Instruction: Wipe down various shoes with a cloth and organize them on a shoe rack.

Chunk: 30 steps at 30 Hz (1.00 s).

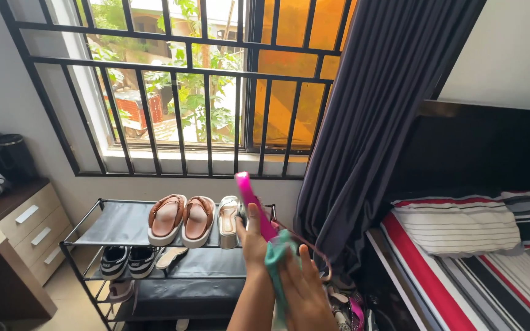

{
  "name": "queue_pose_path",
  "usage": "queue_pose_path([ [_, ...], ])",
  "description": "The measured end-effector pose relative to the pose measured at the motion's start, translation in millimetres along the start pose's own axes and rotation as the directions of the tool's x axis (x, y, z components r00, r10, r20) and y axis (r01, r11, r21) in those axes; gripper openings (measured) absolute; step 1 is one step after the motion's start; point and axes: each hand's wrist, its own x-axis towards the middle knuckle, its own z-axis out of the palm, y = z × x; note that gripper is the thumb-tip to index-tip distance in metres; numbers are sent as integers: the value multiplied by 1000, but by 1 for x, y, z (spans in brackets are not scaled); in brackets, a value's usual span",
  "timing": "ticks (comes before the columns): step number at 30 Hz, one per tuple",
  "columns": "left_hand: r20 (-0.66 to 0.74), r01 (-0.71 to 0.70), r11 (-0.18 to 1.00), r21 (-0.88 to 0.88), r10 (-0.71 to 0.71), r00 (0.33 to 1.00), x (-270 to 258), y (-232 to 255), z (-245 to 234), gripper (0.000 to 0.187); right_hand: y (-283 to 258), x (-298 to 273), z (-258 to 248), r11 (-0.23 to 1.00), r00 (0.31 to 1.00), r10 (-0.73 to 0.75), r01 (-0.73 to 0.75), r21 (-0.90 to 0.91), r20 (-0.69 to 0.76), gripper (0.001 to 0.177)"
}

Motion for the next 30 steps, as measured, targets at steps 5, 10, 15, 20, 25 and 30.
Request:
queue_pose_path([
  [5, -2, 19, 997, 80, -19, 1000, -25, 14, 14, 98, -59, 49, -43, 754, 932, -280, 361, -549, 229, 48],
  [10, 229, 109, 988, -111, -82, 970, -48, -15, 25, 102, -7, 96, -37, 834, 969, -197, 246, -493, 150, 39],
  [15, 168, 344, 938, -50, -332, 928, -83, 21, 55, 102, -12, 133, -36, 947, 981, 148, -102, -305, 129, 55],
  [20, 115, 413, 857, -308, -398, 910, -63, 51, 48, 98, -37, 90, -29, 988, 953, 154, -139, -72, 261, 44],
  [25, 255, 336, 843, -421, -245, 935, 1, 11, -26, 78, -47, 35, -17, 997, 993, -7, 16, -74, 120, 39],
  [30, 190, 402, 801, -443, -355, 915, -1, 23, -19, 38, -35, 2, -9, 975, 984, -177, 174, -142, -13, 40],
])
